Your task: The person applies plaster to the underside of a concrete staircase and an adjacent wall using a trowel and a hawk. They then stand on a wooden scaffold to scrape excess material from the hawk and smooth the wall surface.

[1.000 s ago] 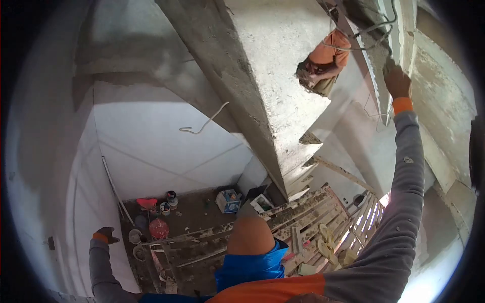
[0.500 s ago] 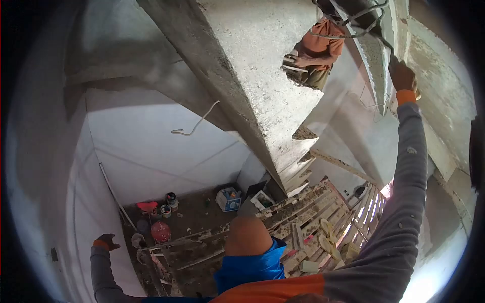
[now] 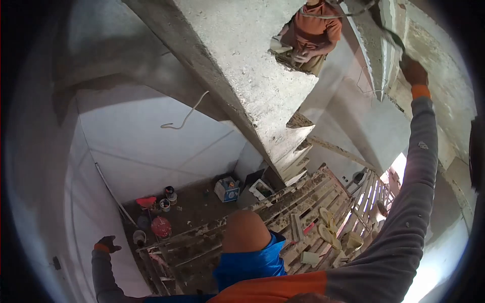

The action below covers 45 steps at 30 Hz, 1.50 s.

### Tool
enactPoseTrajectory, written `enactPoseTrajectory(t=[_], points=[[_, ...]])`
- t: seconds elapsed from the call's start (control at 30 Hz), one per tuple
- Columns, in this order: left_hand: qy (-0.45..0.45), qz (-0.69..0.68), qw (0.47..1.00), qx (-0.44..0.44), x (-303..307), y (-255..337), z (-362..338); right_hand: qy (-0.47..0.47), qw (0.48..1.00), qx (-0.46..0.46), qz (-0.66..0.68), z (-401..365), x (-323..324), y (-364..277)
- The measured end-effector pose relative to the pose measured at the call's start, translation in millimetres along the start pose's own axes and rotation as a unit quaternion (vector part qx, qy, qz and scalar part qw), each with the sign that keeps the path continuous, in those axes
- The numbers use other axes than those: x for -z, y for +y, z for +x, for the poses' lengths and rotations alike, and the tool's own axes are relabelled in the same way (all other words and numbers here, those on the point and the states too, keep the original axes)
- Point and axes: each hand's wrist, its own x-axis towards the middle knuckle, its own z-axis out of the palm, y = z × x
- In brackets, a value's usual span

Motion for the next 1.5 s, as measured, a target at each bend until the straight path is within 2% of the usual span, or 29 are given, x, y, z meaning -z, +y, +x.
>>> enactPoseTrajectory(t=[0.1,0.2,0.23,0.33,0.37,0.47,0.5,0.57,0.63,0.67,0.7,0.73,0.8,0.83,0.87,0.9,0.93,1.0,1.07,1.13,1.2,1.3,1.33,1.4,1.47,1.5], points=[[0.001,-0.005,1.000,-0.019,-3.9,-8.3,7.4,-0.070,0.997,-0.029,-0.023,-7.7,-43.1,23.9],[-0.008,-0.012,0.999,-0.036,1.0,-2.9,0.3,-0.016,1.000,-0.012,-0.005,-29.6,-49.8,22.8],[-0.006,-0.007,0.999,-0.046,-2.9,-4.1,-0.9,-0.008,0.999,0.005,0.042,-31.4,-44.4,20.5],[-0.004,0.015,0.998,-0.054,-16.0,-16.9,-0.4,0.060,0.997,0.007,0.037,-26.6,-14.1,-3.8],[-0.014,0.007,0.999,-0.049,-12.0,-17.2,-3.5,0.156,0.984,0.032,0.075,-19.8,-19.9,-0.6],[-0.033,-0.004,0.999,-0.026,-1.0,-16.1,-10.0,0.136,0.990,0.033,0.029,-3.8,-27.3,20.0],[-0.035,-0.008,0.999,-0.018,1.1,-13.3,-10.6,-0.018,1.000,-0.006,-0.016,-4.4,-21.8,23.6],[-0.004,-0.013,0.999,-0.031,1.4,-6.8,-18.7,-0.092,0.993,-0.062,-0.041,-16.5,-56.3,42.2],[0.027,-0.003,0.999,-0.038,1.3,-11.4,-21.4,-0.077,0.991,-0.108,0.022,-44.3,-87.8,44.4],[0.027,0.002,0.999,-0.041,2.7,-14.4,-18.1,-0.036,0.990,-0.109,0.077,-71.0,-87.5,31.2],[0.022,0.005,0.999,-0.042,-0.4,-18.3,-17.6,-0.052,0.991,-0.102,0.066,-93.2,-87.7,14.1],[0.018,0.005,0.999,-0.041,-3.9,-20.7,-19.3,-0.022,0.994,-0.085,0.060,-121.7,-82.2,-12.2],[0.024,-0.007,1.000,-0.019,-2.2,-16.4,-29.7,-0.007,0.997,-0.006,0.079,-162.5,-126.1,-41.7],[0.027,-0.011,1.000,-0.010,3.0,-13.6,-32.4,0.059,0.990,-0.019,0.128,-187.5,-156.0,-62.9],[0.015,-0.028,0.999,-0.014,6.2,-15.3,-29.7,-0.014,0.931,-0.099,0.352,-214.9,-147.5,-90.3],[0.000,-0.042,0.999,-0.017,4.5,-20.1,-26.6,-0.045,0.815,-0.206,0.540,-242.1,-131.0,-120.0],[-0.016,-0.055,0.998,-0.021,4.0,-22.4,-23.7,-0.144,0.631,-0.311,0.696,-260.3,-65.3,-157.9],[-0.008,-0.027,0.999,-0.033,3.5,-25.4,-15.4,-0.157,0.556,-0.287,0.764,-283.9,-40.0,-209.3],[0.002,-0.006,0.999,-0.035,11.9,-15.6,-22.4,-0.002,0.704,-0.154,0.693,-278.4,-40.6,-243.4],[0.015,0.004,1.000,-0.027,22.8,-0.1,-38.3,0.112,0.744,-0.128,0.646,-256.3,-5.7,-261.1],[0.033,0.028,0.998,-0.045,21.9,-1.4,-33.7,0.070,0.724,-0.095,0.680,-225.4,-6.4,-265.9],[0.038,0.022,0.998,-0.052,25.4,-4.2,-35.7,0.187,0.775,-0.033,0.602,-178.2,-44.4,-286.7],[0.049,0.025,0.997,-0.056,27.8,-4.5,-37.8,0.189,0.772,-0.018,0.607,-166.8,-46.8,-286.8],[0.062,0.022,0.996,-0.063,25.9,-6.1,-41.4,0.100,0.718,-0.029,0.688,-154.5,-52.0,-289.5],[0.099,0.012,0.991,-0.093,29.9,-7.4,-37.7,0.051,0.688,-0.078,0.720,-146.3,-59.4,-300.8],[0.116,0.005,0.989,-0.096,31.1,-9.5,-29.2,0.022,0.629,-0.083,0.773,-145.0,-56.1,-305.6]])
